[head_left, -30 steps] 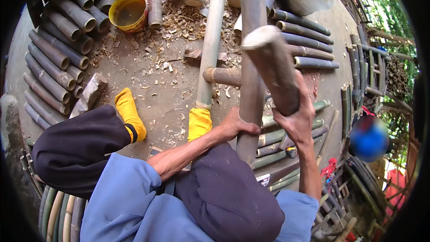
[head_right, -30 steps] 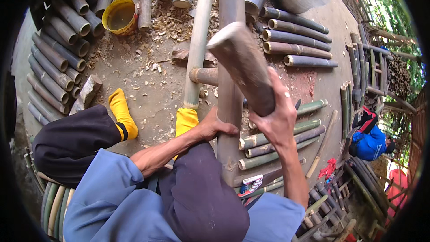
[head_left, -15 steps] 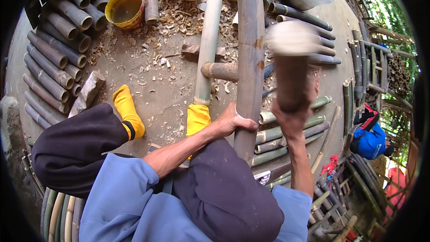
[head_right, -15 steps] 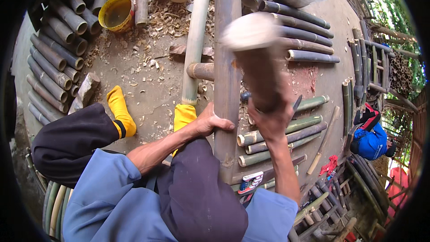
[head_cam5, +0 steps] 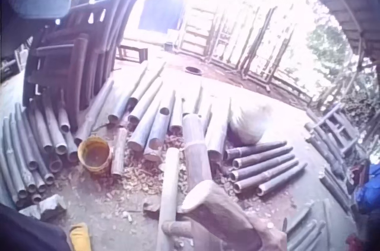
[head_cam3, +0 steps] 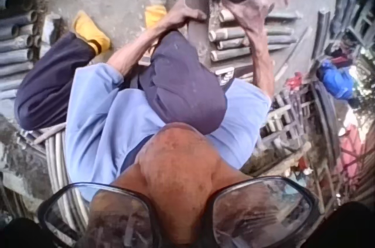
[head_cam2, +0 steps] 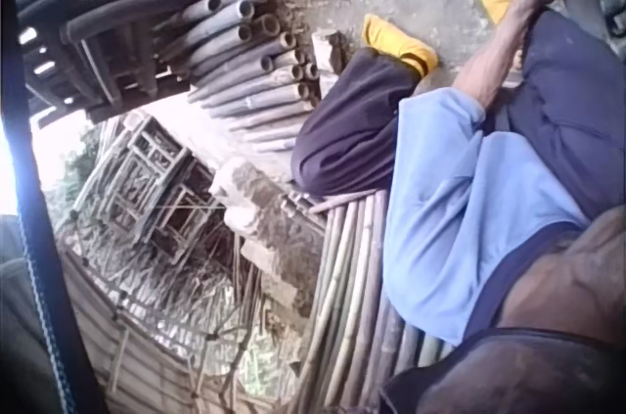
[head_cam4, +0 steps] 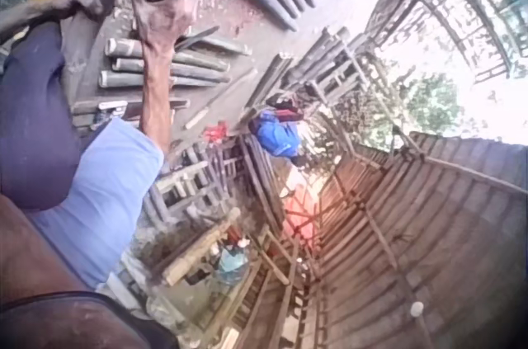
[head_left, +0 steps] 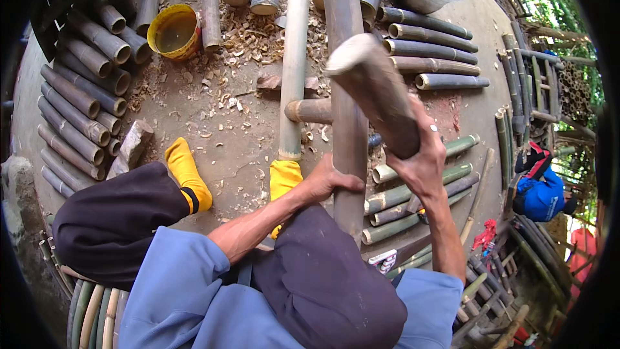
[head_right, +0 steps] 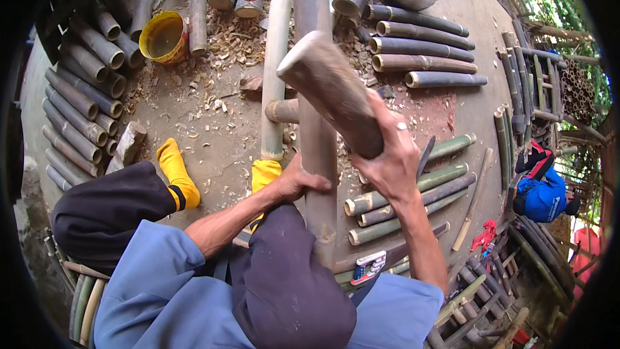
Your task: The person uses a curved blade to shave the inside of a hole in a bamboo pole, then inserts other bamboo segments to assemble a frame.
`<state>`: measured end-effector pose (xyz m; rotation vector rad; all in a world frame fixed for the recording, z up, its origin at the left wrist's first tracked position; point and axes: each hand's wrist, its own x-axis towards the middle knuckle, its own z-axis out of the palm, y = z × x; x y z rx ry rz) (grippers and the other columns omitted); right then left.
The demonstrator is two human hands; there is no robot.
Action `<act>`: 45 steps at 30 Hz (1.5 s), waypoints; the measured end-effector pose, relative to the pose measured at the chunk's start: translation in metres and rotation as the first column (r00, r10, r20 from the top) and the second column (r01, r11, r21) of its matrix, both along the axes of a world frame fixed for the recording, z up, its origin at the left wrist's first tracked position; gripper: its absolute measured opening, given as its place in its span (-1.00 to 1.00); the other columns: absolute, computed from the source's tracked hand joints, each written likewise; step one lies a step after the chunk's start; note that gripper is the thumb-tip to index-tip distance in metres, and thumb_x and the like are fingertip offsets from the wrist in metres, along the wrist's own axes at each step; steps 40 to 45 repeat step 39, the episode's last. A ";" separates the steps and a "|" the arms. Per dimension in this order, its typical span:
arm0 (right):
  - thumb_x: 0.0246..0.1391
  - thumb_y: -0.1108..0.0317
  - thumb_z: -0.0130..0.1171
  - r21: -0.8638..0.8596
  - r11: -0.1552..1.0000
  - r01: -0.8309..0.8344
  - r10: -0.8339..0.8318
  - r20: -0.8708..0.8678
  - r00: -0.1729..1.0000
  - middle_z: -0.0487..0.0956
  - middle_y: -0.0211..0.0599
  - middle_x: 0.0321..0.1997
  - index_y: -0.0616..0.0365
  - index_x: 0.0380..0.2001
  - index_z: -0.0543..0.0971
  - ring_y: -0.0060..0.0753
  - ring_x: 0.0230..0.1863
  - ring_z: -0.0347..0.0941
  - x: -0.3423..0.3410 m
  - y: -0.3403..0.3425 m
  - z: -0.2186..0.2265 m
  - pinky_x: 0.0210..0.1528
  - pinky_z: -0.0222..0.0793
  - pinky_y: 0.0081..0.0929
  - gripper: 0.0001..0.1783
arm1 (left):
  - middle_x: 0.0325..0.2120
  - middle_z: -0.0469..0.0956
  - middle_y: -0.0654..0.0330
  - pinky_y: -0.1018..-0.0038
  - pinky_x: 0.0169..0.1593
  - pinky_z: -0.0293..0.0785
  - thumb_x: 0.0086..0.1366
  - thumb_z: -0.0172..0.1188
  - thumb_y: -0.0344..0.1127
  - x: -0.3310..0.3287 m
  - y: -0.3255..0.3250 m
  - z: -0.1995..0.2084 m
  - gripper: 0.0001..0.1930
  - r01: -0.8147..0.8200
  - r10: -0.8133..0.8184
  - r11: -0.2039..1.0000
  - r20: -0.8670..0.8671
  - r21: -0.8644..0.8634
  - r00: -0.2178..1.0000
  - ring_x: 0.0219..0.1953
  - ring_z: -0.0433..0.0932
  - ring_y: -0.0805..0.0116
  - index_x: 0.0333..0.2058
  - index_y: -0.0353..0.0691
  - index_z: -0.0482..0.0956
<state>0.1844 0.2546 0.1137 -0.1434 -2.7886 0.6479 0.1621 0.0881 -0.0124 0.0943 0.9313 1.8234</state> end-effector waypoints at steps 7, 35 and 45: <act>-0.36 0.41 0.35 -0.207 0.950 0.232 -0.211 0.120 0.970 0.40 0.05 0.10 -0.01 0.29 0.09 0.04 0.04 0.43 0.034 0.002 -0.047 0.00 0.42 -0.22 0.04 | -0.49 0.53 0.23 0.52 -0.29 0.47 -0.11 0.36 -0.34 0.002 0.001 0.003 -0.62 -0.029 0.027 0.999 0.042 0.029 0.999 -0.43 0.52 0.45 -0.27 -0.31 0.50; 0.09 -0.47 -0.61 -0.585 -0.344 0.734 -0.306 0.809 0.501 0.58 0.04 -0.29 0.45 -0.02 0.40 -0.10 -0.20 0.54 0.254 -0.089 -0.104 0.04 0.38 -0.16 0.08 | -0.45 0.56 0.10 0.46 -0.43 0.53 -0.17 0.41 -0.32 -0.140 0.074 0.034 -0.50 -0.420 0.317 0.894 -0.442 -0.157 0.839 -0.52 0.54 0.40 -0.24 -0.39 0.42; 0.09 -0.47 -0.61 -0.586 -0.290 0.757 -0.290 0.807 0.514 0.59 0.05 -0.30 0.45 -0.04 0.42 -0.07 -0.23 0.55 0.251 -0.110 -0.106 0.02 0.39 -0.13 0.08 | -0.46 0.55 0.13 0.49 -0.43 0.52 -0.14 0.40 -0.33 -0.145 0.064 0.024 -0.52 -0.445 0.320 0.873 -0.456 -0.198 0.831 -0.53 0.53 0.43 -0.25 -0.39 0.42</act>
